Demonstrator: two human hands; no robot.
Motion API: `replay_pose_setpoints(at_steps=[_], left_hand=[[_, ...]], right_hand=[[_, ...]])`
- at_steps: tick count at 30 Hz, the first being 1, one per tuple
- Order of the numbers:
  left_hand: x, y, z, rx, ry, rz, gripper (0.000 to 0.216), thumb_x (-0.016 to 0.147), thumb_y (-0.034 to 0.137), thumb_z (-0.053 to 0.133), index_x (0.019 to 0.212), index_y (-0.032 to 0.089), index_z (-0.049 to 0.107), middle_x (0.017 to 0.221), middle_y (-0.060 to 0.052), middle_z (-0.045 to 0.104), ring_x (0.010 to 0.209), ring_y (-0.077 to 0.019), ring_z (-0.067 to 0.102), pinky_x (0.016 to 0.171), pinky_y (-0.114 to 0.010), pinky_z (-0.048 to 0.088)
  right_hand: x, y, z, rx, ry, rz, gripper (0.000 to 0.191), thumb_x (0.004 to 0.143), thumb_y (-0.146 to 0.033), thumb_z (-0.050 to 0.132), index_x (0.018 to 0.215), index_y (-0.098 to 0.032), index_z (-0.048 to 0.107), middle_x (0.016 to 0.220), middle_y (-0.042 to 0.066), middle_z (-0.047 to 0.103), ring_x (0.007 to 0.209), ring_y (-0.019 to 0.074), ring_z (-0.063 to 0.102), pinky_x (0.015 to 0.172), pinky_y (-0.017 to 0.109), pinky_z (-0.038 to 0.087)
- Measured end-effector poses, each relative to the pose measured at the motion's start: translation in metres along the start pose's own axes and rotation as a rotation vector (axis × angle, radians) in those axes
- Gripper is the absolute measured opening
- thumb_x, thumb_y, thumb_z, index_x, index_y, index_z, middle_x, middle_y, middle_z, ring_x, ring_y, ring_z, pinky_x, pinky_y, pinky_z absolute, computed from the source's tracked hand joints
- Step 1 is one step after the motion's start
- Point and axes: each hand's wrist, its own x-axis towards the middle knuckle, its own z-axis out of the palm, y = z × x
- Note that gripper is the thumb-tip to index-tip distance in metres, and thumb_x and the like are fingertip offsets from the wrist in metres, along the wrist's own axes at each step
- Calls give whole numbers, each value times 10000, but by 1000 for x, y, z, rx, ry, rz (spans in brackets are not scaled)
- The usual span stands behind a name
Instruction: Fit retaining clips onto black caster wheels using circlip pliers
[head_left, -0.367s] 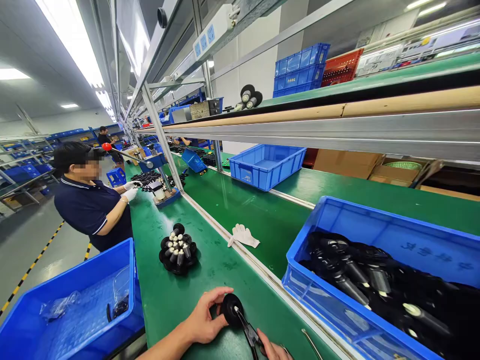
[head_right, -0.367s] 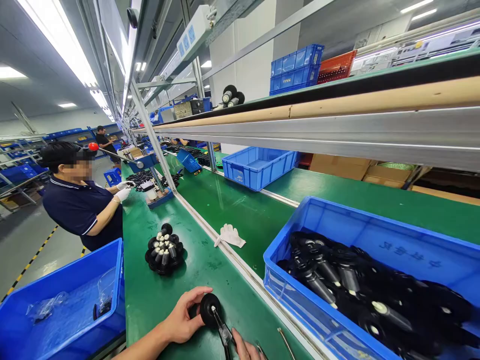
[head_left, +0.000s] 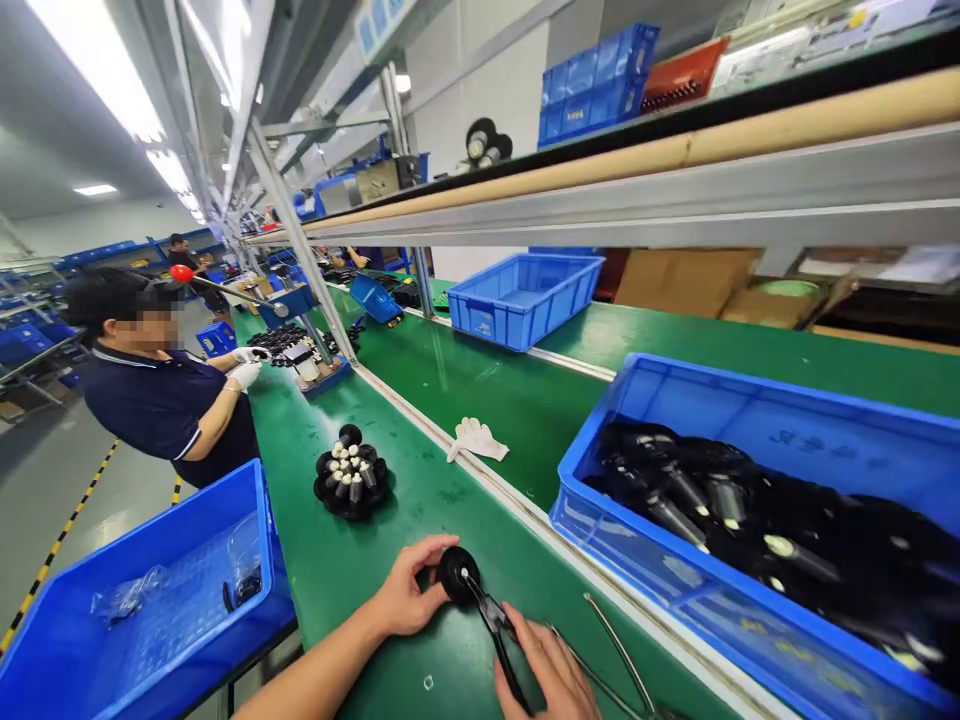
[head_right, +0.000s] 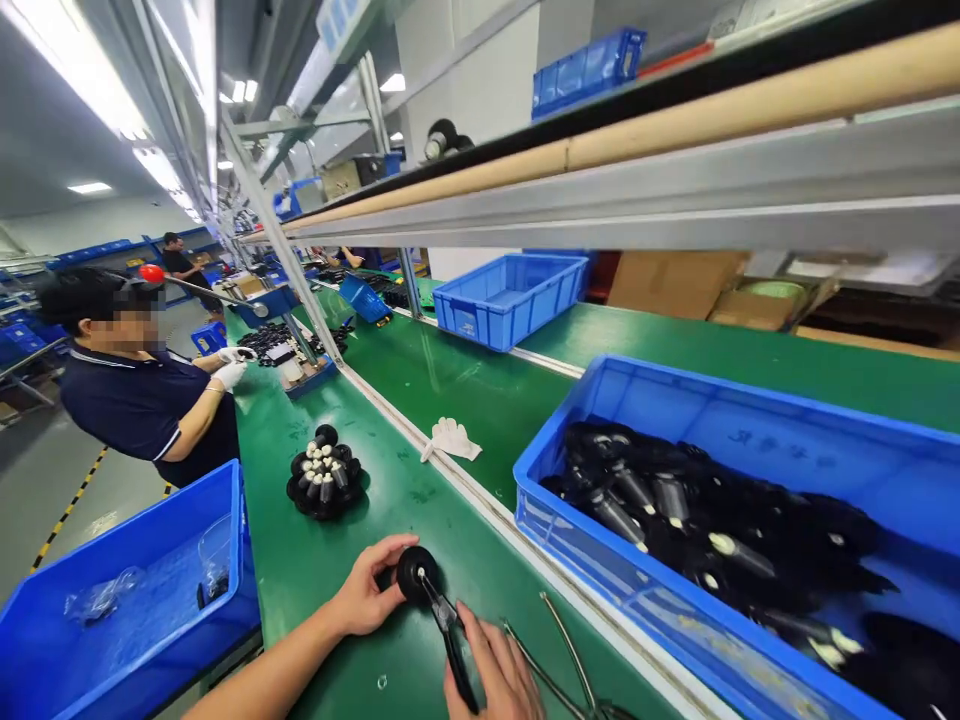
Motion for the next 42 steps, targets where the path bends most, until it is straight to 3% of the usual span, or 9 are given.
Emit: replay_pose_setpoints(at_steps=[5,8,16,22,28,35,42], left_hand=[[0,3,-7,28,29,-42,636,919,540,794,1412,166,648,1141,-139,800,983,-246,747,851,-341,582],[1,5,-10,35,54,-49,643,910,550,802,1405,170,649,1169,-142,799,985,-246,751,836,-335,591],[-14,7,-10,171,-11,24,610,988,498,719,1482,165,588,1150,-140,803,997,-235,764,856,-329,609],[-31,2,-10,255,108,61,555,1026,425,679,1519,198,563,1320,-156,770,1133,-261,772,974,-374,634],[-24,-4,-9,253,130,187,534,1040,357,667,1539,207,551,1263,-150,791,1053,-238,802,918,-346,663],[-23,-1,-9,253,158,178,538,1032,374,683,1525,192,570,1226,-149,797,1007,-238,806,850,-330,672],[-21,3,-6,238,135,185,547,1045,302,660,1565,211,517,1232,-139,803,1047,-230,808,899,-336,675]], right_hand=[[12,-26,-19,43,-54,206,481,1005,-300,605,1485,-286,586,1240,71,750,1116,236,734,941,363,635],[16,-35,-21,41,-80,249,505,1001,-300,615,1504,-310,579,1259,62,742,1148,244,721,988,387,621],[20,-41,-23,66,-107,256,581,947,-236,637,1512,-359,582,1214,8,752,1110,226,722,1025,388,591],[25,-48,-28,77,-100,268,552,969,-230,586,1511,-335,574,1235,29,744,1125,230,714,997,371,593],[28,-51,-32,76,-138,263,557,969,-202,595,1509,-332,549,1195,16,741,1089,224,702,952,361,589],[27,-52,-32,58,-159,256,560,962,-191,594,1503,-324,545,1200,10,737,1084,218,700,956,374,583],[25,-52,-31,37,-166,263,555,968,-196,568,1504,-339,544,1211,8,737,1115,213,708,963,370,595]])
